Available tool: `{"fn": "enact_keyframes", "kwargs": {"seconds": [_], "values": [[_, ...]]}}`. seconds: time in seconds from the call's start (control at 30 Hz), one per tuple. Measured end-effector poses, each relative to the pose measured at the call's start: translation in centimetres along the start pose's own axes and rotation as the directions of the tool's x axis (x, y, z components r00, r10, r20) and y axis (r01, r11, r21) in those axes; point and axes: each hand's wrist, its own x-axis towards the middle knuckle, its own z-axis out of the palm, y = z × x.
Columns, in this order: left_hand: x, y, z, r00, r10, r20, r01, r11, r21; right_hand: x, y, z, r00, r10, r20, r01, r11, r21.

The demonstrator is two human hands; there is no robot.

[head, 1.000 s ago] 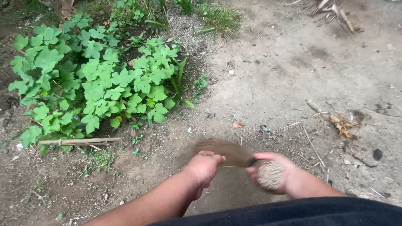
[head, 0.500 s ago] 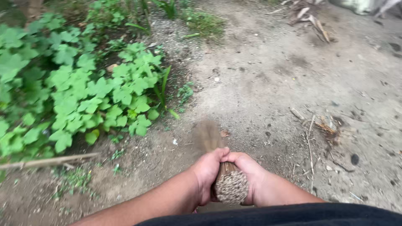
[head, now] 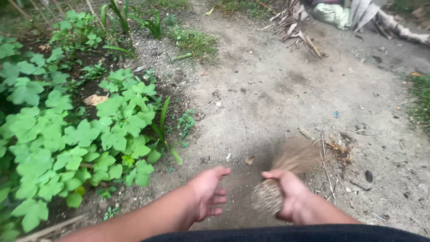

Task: The person sweeps dry leaves and debris across a grassy yard and dirt path using a bundle of sticks.

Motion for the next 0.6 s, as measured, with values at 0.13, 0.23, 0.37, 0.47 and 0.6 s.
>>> {"fn": "enact_keyframes", "kwargs": {"seconds": [0.13, 0.23, 0.37, 0.47, 0.6], "values": [[2.2, 0.7, -3.1, 0.993, -0.058, -0.106, 0.043, 0.989, -0.138, -2.0, 1.2, 4.9, 0.912, 0.128, 0.39, -0.091, 0.99, -0.112], [3.9, 1.7, -4.2, 0.994, -0.048, -0.096, 0.039, 0.994, -0.103, -1.2, 0.9, 4.8, 0.845, 0.166, 0.508, -0.155, 0.986, -0.065], [5.0, 3.4, -5.3, 0.998, -0.043, -0.051, 0.039, 0.997, -0.07, 1.3, -1.6, 0.2, 0.929, 0.105, 0.355, -0.13, 0.99, 0.047], [5.0, 4.3, -5.9, 0.999, -0.019, -0.046, 0.017, 0.999, -0.043, 2.4, -3.4, -1.8, 0.989, 0.027, 0.144, -0.039, 0.996, 0.083], [5.6, 4.7, -5.6, 0.997, -0.054, -0.051, 0.054, 0.998, -0.012, 1.3, -2.3, -1.3, 1.0, -0.003, 0.021, 0.001, 0.996, 0.093]]}}
